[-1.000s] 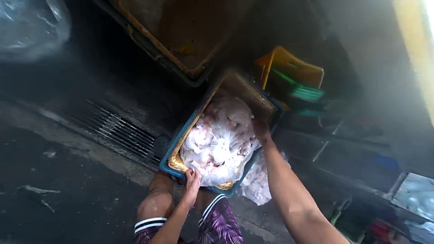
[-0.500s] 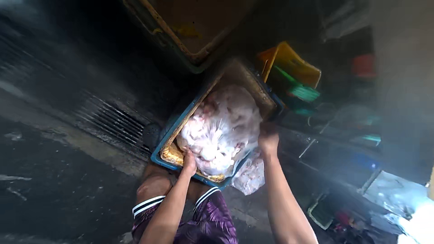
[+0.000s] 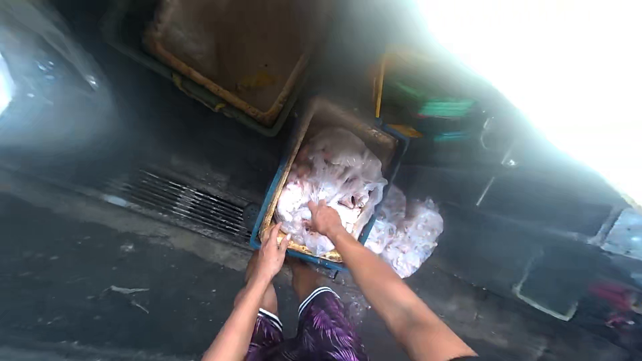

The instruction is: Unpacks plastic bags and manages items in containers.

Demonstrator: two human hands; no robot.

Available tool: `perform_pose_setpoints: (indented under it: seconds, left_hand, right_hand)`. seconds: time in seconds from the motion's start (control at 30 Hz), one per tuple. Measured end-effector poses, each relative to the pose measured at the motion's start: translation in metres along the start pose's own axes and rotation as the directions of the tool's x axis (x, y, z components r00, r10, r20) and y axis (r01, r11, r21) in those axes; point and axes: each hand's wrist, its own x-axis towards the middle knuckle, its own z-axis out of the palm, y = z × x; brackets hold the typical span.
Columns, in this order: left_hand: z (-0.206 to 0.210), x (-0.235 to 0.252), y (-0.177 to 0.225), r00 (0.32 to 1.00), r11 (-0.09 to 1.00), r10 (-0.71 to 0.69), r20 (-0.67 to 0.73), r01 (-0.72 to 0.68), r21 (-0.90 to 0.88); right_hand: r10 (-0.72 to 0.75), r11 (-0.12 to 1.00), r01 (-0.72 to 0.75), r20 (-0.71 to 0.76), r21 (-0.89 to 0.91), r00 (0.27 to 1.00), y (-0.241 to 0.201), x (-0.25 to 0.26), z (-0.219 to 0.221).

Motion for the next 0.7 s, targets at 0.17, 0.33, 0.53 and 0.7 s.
perform_pose_setpoints:
  seconds: [0.17,0.33,0.53,0.7]
  left_hand:
    - [0.007,0.007,0.041,0.967,0.964,0.172,0.188,-0.205,0.172]
    - [0.071,0.030,0.066,0.952,0.923,0.225,0.206,-0.276,0.268]
    - [0.053,0.020,0.072,0.965,0.785,-0.124,0.230,0.237,-0.573]
    - [-0.005,-0.010,0.062,0.922,0.792,-0.150,0.356,0.327,-0.515]
  right_hand:
    - [0.365,0.735,-0.122,-0.237,0.667,0.900,0.104,-0.069,0.032]
    - [0.432,0.583,-0.197,-0.096,0.788,0.897,0.092,-0.113,0.123]
    - [-0.003,0.766,-0.005,0.012,0.643,1.000,-0.018,-0.141,0.082]
    - [-0.102,0.777,0.136,-0.090,0.615,0.991,-0.004,-0.146,0.058]
